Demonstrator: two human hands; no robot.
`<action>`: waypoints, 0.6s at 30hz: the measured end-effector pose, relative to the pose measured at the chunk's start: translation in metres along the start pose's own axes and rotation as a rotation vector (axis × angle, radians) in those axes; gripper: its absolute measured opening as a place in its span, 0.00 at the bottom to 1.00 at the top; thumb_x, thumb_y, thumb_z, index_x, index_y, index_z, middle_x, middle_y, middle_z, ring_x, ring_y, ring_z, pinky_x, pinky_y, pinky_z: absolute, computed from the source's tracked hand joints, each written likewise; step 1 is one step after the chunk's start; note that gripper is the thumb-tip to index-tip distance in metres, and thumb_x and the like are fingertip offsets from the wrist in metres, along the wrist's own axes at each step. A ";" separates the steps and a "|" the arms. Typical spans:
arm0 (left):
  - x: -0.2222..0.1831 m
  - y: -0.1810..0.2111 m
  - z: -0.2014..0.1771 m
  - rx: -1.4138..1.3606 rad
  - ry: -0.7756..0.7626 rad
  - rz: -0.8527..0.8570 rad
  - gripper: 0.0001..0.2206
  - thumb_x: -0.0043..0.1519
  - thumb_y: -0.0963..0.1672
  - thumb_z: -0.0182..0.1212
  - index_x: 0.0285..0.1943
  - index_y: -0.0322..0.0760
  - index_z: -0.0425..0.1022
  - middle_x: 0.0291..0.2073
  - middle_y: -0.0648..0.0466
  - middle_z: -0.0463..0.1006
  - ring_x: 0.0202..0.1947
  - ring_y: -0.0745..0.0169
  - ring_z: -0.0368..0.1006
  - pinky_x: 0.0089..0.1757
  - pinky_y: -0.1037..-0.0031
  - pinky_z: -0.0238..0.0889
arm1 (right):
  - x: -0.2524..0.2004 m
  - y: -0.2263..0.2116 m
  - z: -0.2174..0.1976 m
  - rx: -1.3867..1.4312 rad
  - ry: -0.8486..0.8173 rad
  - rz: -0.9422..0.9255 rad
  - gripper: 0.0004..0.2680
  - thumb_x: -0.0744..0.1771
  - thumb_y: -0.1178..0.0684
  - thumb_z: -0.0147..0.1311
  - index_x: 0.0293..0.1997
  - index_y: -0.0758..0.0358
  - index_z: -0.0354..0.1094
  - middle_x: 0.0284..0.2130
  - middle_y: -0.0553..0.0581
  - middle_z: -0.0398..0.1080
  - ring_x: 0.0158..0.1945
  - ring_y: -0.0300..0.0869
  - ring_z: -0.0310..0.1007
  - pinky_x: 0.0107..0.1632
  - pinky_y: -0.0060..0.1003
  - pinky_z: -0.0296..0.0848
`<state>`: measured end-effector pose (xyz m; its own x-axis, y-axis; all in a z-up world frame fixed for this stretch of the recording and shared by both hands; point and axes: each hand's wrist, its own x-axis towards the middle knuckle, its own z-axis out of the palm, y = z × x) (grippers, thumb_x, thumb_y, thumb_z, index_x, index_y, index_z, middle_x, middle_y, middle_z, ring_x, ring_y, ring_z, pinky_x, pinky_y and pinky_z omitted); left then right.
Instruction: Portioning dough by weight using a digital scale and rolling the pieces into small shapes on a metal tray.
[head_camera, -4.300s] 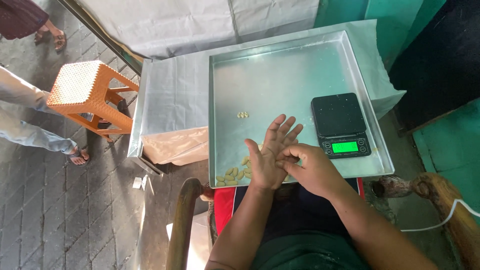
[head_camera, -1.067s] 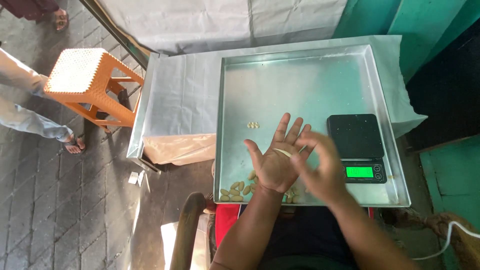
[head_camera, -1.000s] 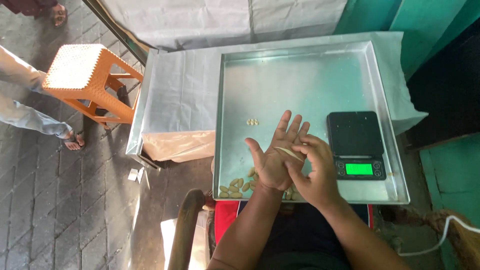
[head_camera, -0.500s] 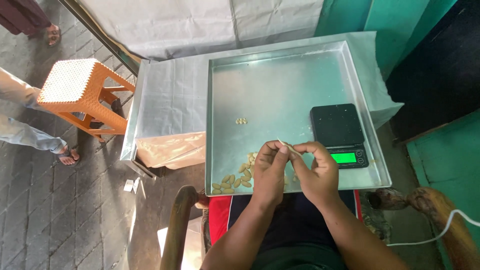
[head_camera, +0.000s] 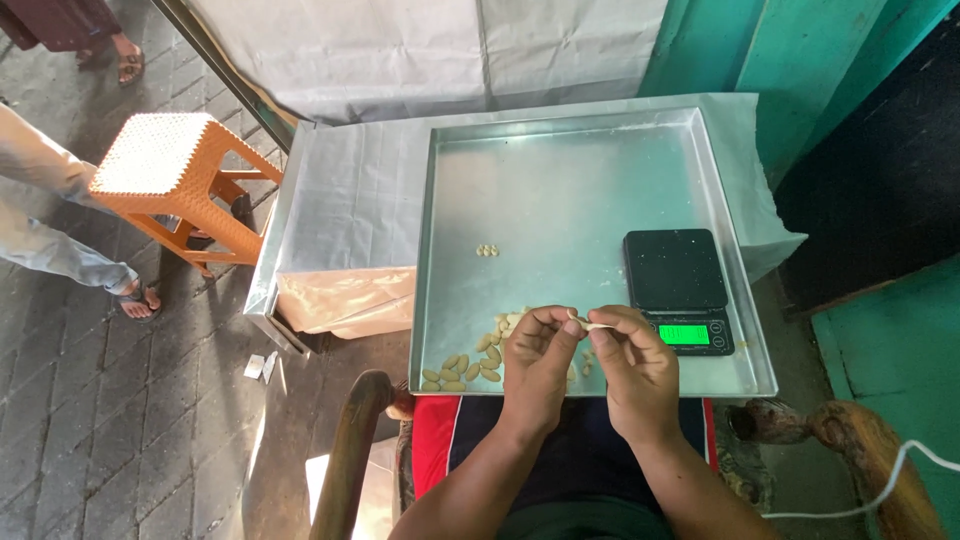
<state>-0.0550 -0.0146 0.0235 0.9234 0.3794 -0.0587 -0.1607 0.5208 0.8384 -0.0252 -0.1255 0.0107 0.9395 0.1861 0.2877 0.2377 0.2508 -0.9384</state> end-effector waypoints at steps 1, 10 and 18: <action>0.000 -0.001 0.000 0.032 0.008 0.047 0.07 0.65 0.42 0.65 0.47 0.33 0.77 0.36 0.51 0.78 0.39 0.65 0.74 0.47 0.71 0.68 | 0.001 0.001 0.001 -0.005 0.018 -0.042 0.05 0.69 0.62 0.54 0.48 0.71 0.72 0.43 0.60 0.72 0.49 0.45 0.75 0.55 0.42 0.75; 0.001 -0.014 -0.011 0.047 0.007 0.101 0.11 0.64 0.41 0.67 0.49 0.25 0.76 0.33 0.46 0.79 0.38 0.62 0.77 0.47 0.68 0.70 | 0.002 0.003 -0.001 -0.059 0.024 -0.169 0.04 0.66 0.69 0.58 0.42 0.77 0.69 0.35 0.66 0.73 0.41 0.47 0.78 0.50 0.46 0.76; -0.005 -0.010 -0.011 0.095 -0.031 0.099 0.10 0.65 0.41 0.65 0.50 0.25 0.77 0.33 0.46 0.79 0.39 0.63 0.77 0.47 0.67 0.71 | 0.002 -0.006 -0.003 -0.094 0.001 -0.175 0.03 0.66 0.68 0.57 0.41 0.78 0.72 0.34 0.67 0.73 0.37 0.47 0.78 0.46 0.45 0.77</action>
<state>-0.0617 -0.0128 0.0096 0.9153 0.4005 0.0421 -0.2187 0.4066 0.8870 -0.0238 -0.1295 0.0168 0.8820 0.1466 0.4479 0.4193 0.1896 -0.8878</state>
